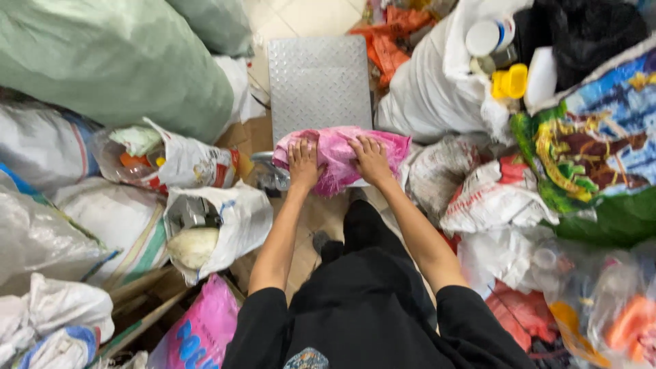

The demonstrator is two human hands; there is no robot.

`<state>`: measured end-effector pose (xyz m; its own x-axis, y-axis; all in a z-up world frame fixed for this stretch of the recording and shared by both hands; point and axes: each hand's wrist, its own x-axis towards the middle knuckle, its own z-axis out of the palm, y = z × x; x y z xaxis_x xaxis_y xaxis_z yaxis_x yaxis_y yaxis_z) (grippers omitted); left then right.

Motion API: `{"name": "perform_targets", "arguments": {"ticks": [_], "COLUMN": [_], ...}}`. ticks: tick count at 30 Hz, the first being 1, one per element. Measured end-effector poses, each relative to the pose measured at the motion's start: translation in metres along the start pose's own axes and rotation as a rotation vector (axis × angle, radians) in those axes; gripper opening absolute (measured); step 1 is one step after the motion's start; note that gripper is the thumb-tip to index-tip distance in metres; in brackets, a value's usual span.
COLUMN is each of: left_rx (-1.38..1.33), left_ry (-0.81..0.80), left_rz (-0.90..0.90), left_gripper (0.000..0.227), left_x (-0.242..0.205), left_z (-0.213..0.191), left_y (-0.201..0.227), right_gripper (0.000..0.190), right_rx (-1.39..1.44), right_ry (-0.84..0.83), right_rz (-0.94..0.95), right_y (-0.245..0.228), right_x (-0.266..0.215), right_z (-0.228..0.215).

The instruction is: The person sorts through various items in a cluttered room, moving a metal hand truck and handling a pink bag. They place a white box, a plastic bottle, and a small box into the pink bag, then move a green container and a black bucket.

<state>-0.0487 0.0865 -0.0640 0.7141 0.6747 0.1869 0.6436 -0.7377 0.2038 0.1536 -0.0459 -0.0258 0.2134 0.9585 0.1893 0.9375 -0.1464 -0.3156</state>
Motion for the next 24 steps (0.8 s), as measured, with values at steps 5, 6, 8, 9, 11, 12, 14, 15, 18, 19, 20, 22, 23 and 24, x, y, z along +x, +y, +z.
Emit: {"name": "perform_targets", "arguments": {"ticks": [5, 6, 8, 9, 11, 12, 14, 15, 18, 19, 20, 22, 23, 24], "left_rx": [0.036, 0.046, 0.069, 0.070, 0.079, 0.082, 0.088, 0.089, 0.113, 0.118, 0.122, 0.118, 0.111, 0.114], "left_ry": [-0.074, -0.059, -0.107, -0.096, -0.160, -0.143, -0.203, -0.198, -0.200, -0.211, -0.222, -0.244, -0.264, -0.245], "left_rz": [-0.055, -0.064, -0.074, -0.080, -0.101, -0.091, -0.106, -0.094, -0.104, -0.115, -0.127, -0.147, -0.160, -0.170], "left_gripper": [0.094, 0.094, 0.093, 0.093, 0.096, 0.096, 0.100, 0.100, 0.102, 0.102, 0.101, 0.103, 0.104, 0.104], "left_x": [0.050, 0.064, 0.090, 0.100, 0.128, 0.149, 0.171, 0.190, 0.237, 0.251, 0.264, 0.292, 0.312, 0.336], "left_z": [0.026, 0.024, 0.026, 0.024, 0.022, 0.023, 0.026, 0.031, 0.047, 0.050, 0.053, 0.064, 0.069, 0.069], "left_y": [-0.030, -0.036, -0.042, -0.044, -0.047, -0.050, -0.055, -0.057, -0.062, -0.065, -0.070, -0.071, -0.076, -0.081], "right_gripper": [0.075, 0.075, 0.077, 0.077, 0.086, 0.086, 0.074, 0.074, 0.067, 0.066, 0.066, 0.067, 0.069, 0.069], "right_rx": [0.015, 0.016, 0.031, 0.028, 0.077, 0.070, 0.139, 0.136, 0.171, 0.170, 0.168, 0.168, 0.161, 0.155], "right_ry": [-0.147, -0.136, -0.173, -0.168, -0.223, -0.205, -0.153, -0.142, -0.138, -0.145, -0.152, -0.187, -0.216, -0.207], "right_rz": [0.016, -0.001, 0.018, 0.008, 0.048, 0.048, 0.023, 0.030, 0.031, 0.025, 0.018, 0.049, 0.084, 0.066], "right_y": [0.020, 0.023, 0.033, 0.035, 0.043, 0.055, 0.069, 0.078, 0.103, 0.110, 0.115, 0.133, 0.142, 0.150], "right_x": [0.056, 0.070, 0.091, 0.101, 0.127, 0.146, 0.167, 0.181, 0.220, 0.233, 0.248, 0.273, 0.294, 0.316], "right_z": [0.009, 0.010, 0.012, 0.010, 0.004, 0.004, 0.007, 0.003, -0.001, -0.001, -0.001, 0.007, 0.011, 0.009]}}
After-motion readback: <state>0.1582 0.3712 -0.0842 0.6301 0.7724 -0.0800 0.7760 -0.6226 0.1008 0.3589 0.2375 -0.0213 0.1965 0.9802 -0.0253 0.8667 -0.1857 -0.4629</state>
